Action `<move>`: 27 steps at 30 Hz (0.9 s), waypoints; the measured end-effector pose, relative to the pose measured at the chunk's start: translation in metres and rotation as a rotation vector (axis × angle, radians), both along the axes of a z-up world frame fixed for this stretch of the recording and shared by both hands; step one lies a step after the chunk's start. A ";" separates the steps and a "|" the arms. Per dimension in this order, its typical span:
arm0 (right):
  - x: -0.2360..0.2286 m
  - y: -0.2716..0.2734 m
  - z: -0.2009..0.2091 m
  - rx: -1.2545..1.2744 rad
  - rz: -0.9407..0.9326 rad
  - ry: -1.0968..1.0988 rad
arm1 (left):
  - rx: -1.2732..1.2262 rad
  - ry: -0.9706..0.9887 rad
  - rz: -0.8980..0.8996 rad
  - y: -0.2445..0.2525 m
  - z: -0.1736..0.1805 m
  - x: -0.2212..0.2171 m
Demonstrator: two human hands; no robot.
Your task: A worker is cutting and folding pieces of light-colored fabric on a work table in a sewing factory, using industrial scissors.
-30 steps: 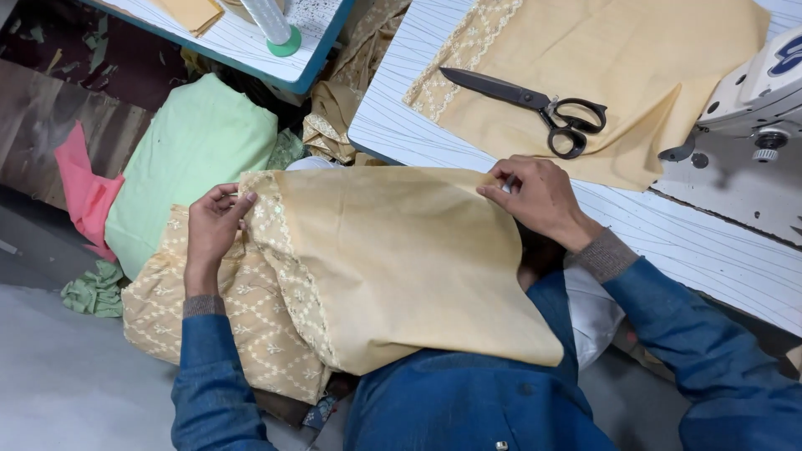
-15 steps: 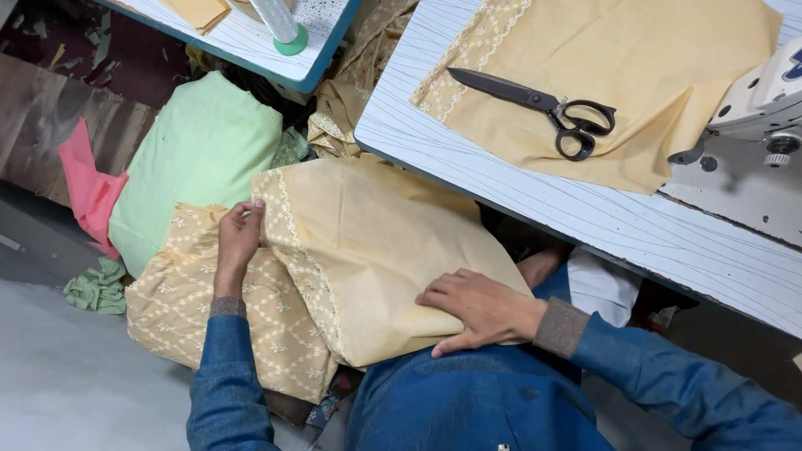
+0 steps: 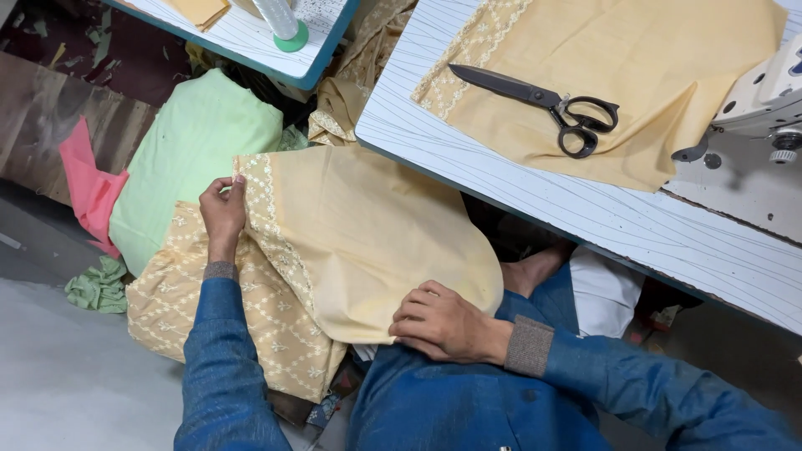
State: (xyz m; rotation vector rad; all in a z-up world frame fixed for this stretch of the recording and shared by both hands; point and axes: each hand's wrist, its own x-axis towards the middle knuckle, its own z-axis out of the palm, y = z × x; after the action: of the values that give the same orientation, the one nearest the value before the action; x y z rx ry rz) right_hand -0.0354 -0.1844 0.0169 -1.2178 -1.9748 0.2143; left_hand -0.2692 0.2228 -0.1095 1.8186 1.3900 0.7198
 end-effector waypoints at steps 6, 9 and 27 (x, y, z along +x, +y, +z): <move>0.023 0.004 0.029 -0.735 0.301 0.248 | -0.032 0.219 0.032 0.019 -0.021 -0.007; 0.032 0.004 0.027 -0.676 0.116 0.171 | -0.051 0.173 0.111 0.013 -0.018 -0.005; 0.267 0.035 0.005 -0.279 -0.948 -0.555 | 0.551 -0.190 -0.871 -0.158 0.140 0.365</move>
State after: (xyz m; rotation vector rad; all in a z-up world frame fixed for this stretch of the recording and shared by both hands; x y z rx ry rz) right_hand 0.2314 -0.1497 0.0222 -2.4475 -1.5754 -0.3812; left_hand 0.0957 0.0652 0.0308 2.4132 0.1797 0.7916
